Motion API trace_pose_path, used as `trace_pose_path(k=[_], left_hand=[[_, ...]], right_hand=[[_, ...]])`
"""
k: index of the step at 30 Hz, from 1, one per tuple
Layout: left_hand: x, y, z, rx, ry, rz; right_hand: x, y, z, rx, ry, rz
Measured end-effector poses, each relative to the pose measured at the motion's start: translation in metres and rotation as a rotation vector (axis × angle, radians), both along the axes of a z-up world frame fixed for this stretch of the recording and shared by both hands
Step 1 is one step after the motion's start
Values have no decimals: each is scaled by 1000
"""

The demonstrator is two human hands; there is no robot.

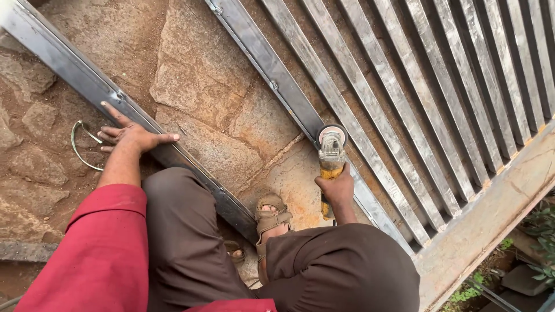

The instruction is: Using an angle grinder to smooth welded joints and edges on a large metal gate frame.

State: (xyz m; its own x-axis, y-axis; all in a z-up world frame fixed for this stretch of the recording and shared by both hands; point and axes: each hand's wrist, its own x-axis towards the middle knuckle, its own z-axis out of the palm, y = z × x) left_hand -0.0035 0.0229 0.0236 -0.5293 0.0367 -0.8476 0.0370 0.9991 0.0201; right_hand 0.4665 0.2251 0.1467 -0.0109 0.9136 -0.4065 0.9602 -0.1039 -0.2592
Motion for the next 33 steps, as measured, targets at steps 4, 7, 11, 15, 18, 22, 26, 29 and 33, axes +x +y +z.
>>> trace_pose_path(k=[4, 7, 11, 15, 18, 22, 26, 29, 33], left_hand=[[2, 0, 3, -13, -2, 21], [0, -3, -3, 28, 10, 31], [-1, -4, -9, -1, -2, 17], [0, -4, -7, 12, 2, 21], [0, 2, -2, -8, -6, 30], [-2, 5, 3, -23, -6, 77], [-1, 8, 6, -10, -5, 123], [-3, 5, 5, -11, -32, 130], [0, 3, 4, 11, -38, 107]], right_hand=[[-3, -3, -2, -32, 3, 40], [-2, -5, -2, -41, 24, 28], [1, -7, 1, -75, -29, 16], [7, -3, -2, -57, -80, 18], [11, -1, -4, -36, -44, 11], [-1, 6, -6, -79, 15, 55], [-28, 45, 3, 35, 2, 327], [-79, 77, 8, -152, -14, 327], [-119, 93, -7, -93, 65, 504]])
